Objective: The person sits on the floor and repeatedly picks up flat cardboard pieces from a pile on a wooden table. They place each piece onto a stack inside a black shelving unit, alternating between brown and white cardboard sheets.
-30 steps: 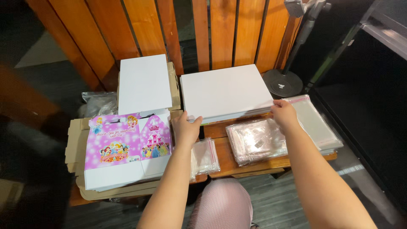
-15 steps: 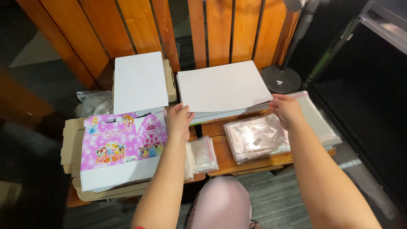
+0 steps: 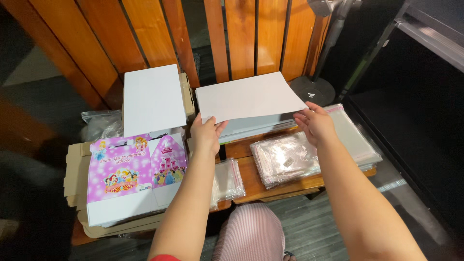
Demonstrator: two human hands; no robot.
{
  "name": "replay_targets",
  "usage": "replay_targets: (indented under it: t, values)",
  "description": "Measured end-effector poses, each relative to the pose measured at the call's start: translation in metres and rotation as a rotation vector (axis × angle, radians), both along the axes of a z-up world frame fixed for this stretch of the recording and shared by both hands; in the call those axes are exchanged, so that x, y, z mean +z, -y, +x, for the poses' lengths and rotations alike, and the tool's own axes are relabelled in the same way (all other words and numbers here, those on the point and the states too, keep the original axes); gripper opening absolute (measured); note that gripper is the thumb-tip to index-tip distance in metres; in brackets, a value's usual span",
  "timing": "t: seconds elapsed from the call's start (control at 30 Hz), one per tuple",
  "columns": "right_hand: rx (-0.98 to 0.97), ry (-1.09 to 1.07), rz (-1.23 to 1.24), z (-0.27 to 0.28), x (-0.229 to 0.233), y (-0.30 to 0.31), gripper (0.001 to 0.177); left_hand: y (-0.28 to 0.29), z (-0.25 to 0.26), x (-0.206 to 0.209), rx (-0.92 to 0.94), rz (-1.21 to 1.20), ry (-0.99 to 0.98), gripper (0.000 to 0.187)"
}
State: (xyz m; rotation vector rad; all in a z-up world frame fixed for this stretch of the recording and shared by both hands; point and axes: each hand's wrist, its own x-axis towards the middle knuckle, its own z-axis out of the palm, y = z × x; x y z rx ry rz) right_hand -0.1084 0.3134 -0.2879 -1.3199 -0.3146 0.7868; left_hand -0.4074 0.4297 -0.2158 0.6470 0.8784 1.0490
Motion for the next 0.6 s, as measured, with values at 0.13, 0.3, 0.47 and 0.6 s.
replay_targets:
  t: [0.13,0.3,0.47,0.6]
  values:
    - [-0.012,-0.129,0.14,0.007,-0.001,-0.001,0.049,0.013,-0.008,0.01,0.002,-0.009,0.092,0.066]
    - [-0.001,-0.041,0.097,0.015,-0.017,0.014,0.052,0.05,-0.029,0.012,-0.017,-0.048,0.066,0.066]
    - [0.091,0.125,-0.157,-0.006,-0.001,0.043,0.067,-0.05,-0.028,-0.187,-0.017,0.031,-0.337,0.055]
    - [0.102,0.134,-0.196,-0.011,-0.001,0.045,0.062,-0.004,-0.027,-0.111,-0.03,0.05,-0.429,0.056]
